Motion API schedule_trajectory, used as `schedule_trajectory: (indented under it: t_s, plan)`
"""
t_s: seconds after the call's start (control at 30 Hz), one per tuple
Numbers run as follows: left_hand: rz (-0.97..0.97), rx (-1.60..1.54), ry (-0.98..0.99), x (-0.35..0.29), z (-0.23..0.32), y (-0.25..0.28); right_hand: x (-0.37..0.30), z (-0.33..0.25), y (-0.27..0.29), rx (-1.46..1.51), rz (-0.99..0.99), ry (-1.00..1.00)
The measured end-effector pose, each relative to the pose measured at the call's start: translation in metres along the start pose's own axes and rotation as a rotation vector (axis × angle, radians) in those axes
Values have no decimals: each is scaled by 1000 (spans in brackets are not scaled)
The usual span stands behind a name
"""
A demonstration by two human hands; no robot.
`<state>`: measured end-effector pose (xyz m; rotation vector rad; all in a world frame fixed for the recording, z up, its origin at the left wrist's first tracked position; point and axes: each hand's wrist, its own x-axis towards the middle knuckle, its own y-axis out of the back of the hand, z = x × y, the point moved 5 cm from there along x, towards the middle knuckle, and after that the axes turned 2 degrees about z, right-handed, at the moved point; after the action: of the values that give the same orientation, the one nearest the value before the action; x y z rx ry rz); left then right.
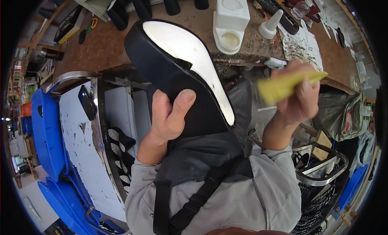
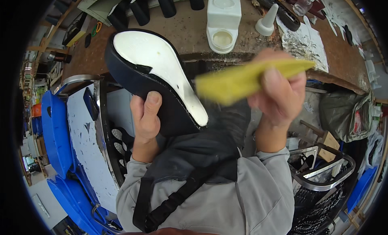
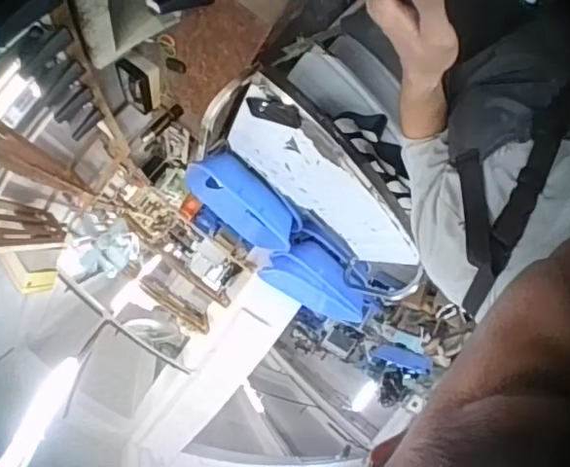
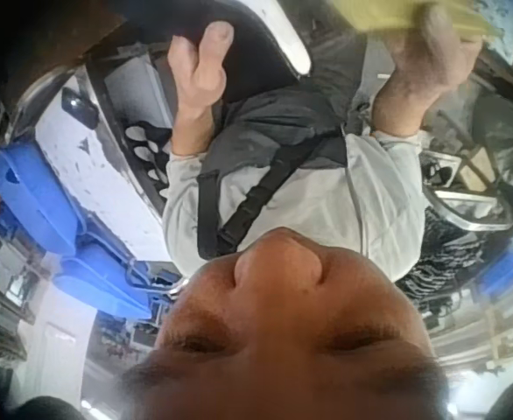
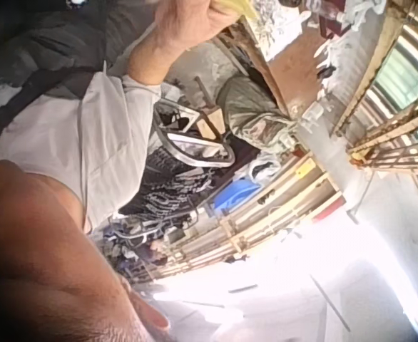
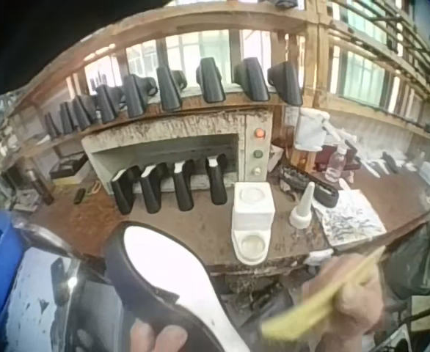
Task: Applying glue or adhesive to the edges and soles of platform shoes using a small brush at a workbench.
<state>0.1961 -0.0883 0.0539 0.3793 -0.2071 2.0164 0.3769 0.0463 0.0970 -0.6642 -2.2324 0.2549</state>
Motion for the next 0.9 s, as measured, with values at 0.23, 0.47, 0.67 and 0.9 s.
schedule_trajectory:
  t_s: [0.23,0.47,0.67,0.9]
  plan:
    - [78,5,78,7,-4,1,-10,8,-8,104,-73,6]
    - [-13,-129,185,19,-46,16,-35,72,70,-85,388,-487]
    - [97,-746,384,64,-162,14,-90,193,29,4,120,-1274]
    - [230,-314,147,27,-176,34,-82,234,15,104,144,-1202]
